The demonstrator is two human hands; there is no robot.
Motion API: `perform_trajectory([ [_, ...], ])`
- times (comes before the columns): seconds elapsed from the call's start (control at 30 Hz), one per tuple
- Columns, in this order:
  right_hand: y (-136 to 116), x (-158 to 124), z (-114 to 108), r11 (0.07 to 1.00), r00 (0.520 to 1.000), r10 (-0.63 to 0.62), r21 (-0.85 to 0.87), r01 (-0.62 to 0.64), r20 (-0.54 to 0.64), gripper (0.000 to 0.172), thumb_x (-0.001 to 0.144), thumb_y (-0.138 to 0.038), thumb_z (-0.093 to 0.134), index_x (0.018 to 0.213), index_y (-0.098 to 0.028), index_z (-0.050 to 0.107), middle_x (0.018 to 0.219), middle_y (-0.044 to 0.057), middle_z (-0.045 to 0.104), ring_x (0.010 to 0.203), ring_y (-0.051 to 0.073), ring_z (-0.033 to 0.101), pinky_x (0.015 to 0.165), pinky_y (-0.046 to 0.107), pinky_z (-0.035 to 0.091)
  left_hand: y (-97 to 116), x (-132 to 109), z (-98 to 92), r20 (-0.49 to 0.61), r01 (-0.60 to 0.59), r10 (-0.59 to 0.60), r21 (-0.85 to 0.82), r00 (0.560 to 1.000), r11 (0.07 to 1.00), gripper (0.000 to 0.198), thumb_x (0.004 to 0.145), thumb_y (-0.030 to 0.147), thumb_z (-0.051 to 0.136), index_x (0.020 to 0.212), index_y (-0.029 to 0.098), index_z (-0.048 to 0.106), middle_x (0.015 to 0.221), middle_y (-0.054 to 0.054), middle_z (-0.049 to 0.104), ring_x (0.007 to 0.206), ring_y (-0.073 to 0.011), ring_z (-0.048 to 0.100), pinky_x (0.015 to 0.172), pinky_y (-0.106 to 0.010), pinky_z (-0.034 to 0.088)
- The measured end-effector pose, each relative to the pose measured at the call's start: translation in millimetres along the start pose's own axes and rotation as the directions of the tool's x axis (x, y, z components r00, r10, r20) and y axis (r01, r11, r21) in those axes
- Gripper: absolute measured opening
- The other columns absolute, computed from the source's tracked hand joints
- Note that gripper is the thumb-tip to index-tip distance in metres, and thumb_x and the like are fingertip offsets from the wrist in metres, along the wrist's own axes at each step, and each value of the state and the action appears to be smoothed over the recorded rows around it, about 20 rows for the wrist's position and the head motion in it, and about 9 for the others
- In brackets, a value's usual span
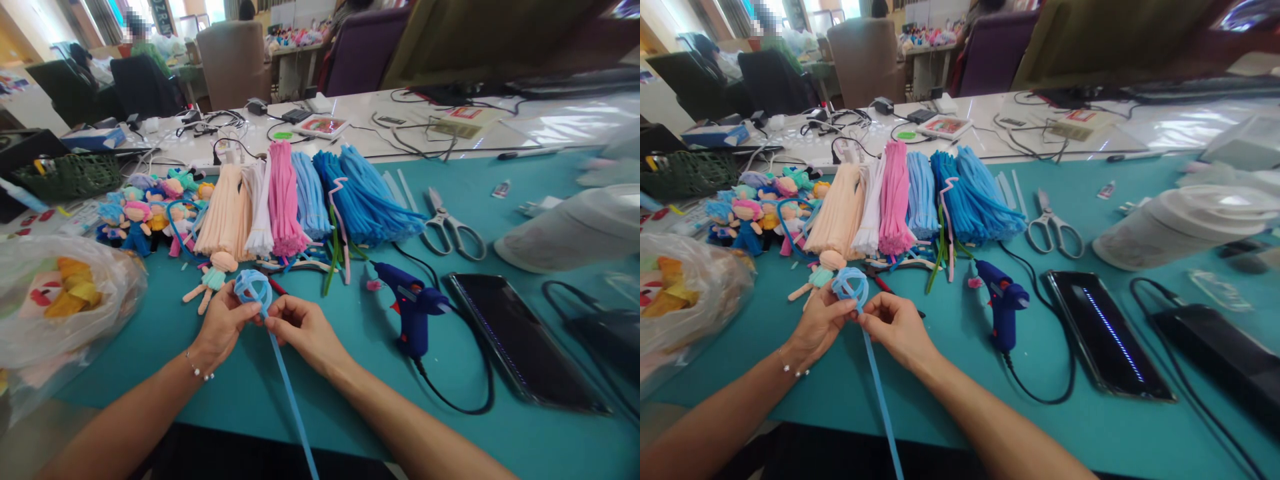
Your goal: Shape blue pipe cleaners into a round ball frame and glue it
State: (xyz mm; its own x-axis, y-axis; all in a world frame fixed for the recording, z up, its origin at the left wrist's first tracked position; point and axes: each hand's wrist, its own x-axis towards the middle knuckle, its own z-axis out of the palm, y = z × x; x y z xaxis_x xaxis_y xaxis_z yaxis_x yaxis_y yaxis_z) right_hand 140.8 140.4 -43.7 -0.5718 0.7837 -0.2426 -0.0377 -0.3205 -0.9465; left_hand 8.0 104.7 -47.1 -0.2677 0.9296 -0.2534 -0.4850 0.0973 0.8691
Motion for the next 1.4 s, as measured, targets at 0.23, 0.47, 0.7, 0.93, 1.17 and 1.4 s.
perform_trajectory([
  [0.23,2.8,1.2,-1.3,0.998,1.000,-0.025,-0.059,0.025,-0.007,0.035,0.057,-0.045,0.077,0.060,-0.016,0.057,0.055,-0.003,0.056,0.046,0.007,0.045,0.044,0.020,0.036,-1.2,-0.8,-0.7,0.003,0.041,-0.041,-0.003,0.999,0.999,0.028,0.051,0.011,0.074,0.075,0.014,0.061,0.063,0.003,0.062,0.051,-0.0082,0.054,0.048,-0.020,0.045],
  [0.47,4.6,0.9,-1.5,0.993,0.997,-0.075,-0.092,0.075,0.004,0.030,0.064,-0.041,0.073,0.060,-0.017,0.056,0.054,-0.004,0.055,0.046,0.007,0.043,0.044,0.021,0.033,0.3,-1.2,0.1,0.010,0.065,-0.065,-0.002,0.998,0.998,0.028,0.050,0.011,0.074,0.075,0.014,0.061,0.064,0.002,0.062,0.050,-0.0081,0.055,0.047,-0.020,0.046],
  [0.7,6.3,-0.4,-0.9,0.992,0.996,-0.091,-0.086,0.091,0.006,0.026,0.065,-0.037,0.071,0.060,-0.017,0.055,0.055,-0.004,0.055,0.047,0.007,0.043,0.046,0.021,0.033,2.1,-2.0,0.6,0.036,0.092,-0.091,-0.022,0.995,0.996,0.025,0.050,0.011,0.074,0.070,0.014,0.060,0.061,0.003,0.061,0.047,-0.0068,0.053,0.045,-0.018,0.045],
  [0.93,6.8,-0.4,-1.3,0.987,0.990,-0.141,-0.082,0.141,0.009,0.020,0.068,-0.032,0.068,0.061,-0.017,0.056,0.058,-0.003,0.058,0.051,0.008,0.044,0.049,0.021,0.034,2.3,-1.9,-0.7,0.061,0.105,-0.103,-0.022,0.993,0.994,0.023,0.051,0.011,0.073,0.071,0.014,0.061,0.060,0.003,0.060,0.046,-0.0066,0.052,0.045,-0.019,0.045],
  [1.17,6.1,-0.1,-1.3,0.987,0.990,-0.138,-0.087,0.136,-0.017,0.026,0.065,-0.038,0.072,0.061,-0.017,0.056,0.058,-0.002,0.059,0.053,0.009,0.047,0.052,0.023,0.036,2.4,-2.0,-1.2,0.049,0.111,-0.110,-0.015,0.993,0.994,0.025,0.049,0.011,0.074,0.071,0.014,0.061,0.060,0.003,0.061,0.046,-0.0068,0.052,0.044,-0.019,0.045],
  [1.4,8.2,1.2,-2.0,0.986,0.990,-0.138,-0.103,0.134,-0.031,0.029,0.065,-0.041,0.073,0.062,-0.018,0.056,0.060,-0.001,0.061,0.056,0.011,0.050,0.055,0.024,0.038,2.1,-2.2,-1.2,0.064,0.110,-0.109,-0.009,0.992,0.994,0.025,0.050,0.013,0.075,0.071,0.014,0.061,0.061,0.003,0.061,0.047,-0.0065,0.052,0.044,-0.018,0.046],
])
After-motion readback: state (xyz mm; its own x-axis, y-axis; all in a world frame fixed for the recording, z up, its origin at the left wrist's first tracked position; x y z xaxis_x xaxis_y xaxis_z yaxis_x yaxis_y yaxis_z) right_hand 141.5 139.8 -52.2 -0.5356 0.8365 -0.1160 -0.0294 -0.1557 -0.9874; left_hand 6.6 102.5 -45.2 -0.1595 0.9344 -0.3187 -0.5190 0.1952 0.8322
